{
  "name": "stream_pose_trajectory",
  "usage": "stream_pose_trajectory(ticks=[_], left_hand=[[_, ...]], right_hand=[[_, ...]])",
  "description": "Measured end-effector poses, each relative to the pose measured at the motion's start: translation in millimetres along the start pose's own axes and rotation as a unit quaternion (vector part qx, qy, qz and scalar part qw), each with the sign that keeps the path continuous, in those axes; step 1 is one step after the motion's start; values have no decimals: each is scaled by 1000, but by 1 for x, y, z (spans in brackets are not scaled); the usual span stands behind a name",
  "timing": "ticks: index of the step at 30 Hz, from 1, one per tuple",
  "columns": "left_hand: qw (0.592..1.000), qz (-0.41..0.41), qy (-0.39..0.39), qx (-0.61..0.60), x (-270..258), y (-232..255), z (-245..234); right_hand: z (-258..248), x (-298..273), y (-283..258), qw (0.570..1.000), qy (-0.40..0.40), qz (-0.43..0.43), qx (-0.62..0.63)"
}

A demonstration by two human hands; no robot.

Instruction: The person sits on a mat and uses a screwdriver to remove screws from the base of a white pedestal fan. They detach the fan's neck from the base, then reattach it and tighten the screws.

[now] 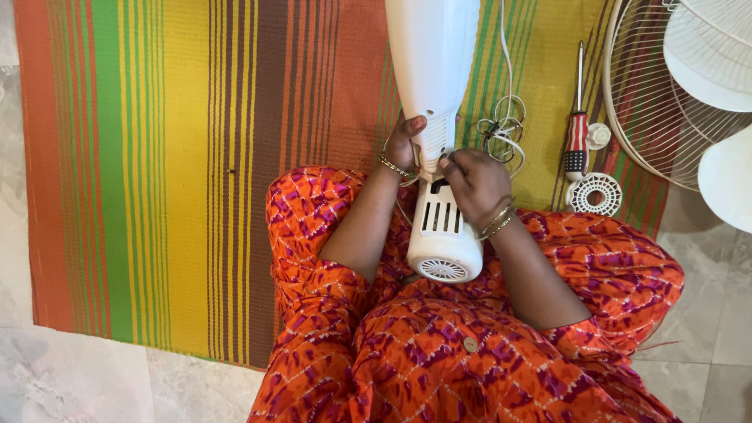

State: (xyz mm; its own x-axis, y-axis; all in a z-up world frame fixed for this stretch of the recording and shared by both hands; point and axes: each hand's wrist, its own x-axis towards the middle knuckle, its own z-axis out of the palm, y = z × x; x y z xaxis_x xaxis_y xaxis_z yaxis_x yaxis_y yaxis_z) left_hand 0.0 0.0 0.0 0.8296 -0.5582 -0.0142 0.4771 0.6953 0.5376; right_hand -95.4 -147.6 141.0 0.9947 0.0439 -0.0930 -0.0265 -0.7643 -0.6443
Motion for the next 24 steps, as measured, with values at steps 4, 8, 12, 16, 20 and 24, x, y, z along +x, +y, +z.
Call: stream_pose_trajectory(ticks=[4,8,12,16,20,24], left_hand=[[1000,6,-2,-1,0,-3,-5],[1000,-12,1,-23,1,-5,-14],[999,-30,15,-40,1,-7,-19],[995,-46,18,-87,-3,-4,-20],[992,-43,-2,-122,-4,-1,-19],[992,-37,1,-118,-4,0,-17]], right_hand=[[-6,1,-5,998,-25,52,37],[-17,0,-10,999,-20,40,-28],[-18,-4,-13,991,89,-92,-48],[-10,-6,-10,991,94,-77,-46],[0,-6,-12,981,140,-106,-81],[0,-6,-13,986,109,-86,-91]])
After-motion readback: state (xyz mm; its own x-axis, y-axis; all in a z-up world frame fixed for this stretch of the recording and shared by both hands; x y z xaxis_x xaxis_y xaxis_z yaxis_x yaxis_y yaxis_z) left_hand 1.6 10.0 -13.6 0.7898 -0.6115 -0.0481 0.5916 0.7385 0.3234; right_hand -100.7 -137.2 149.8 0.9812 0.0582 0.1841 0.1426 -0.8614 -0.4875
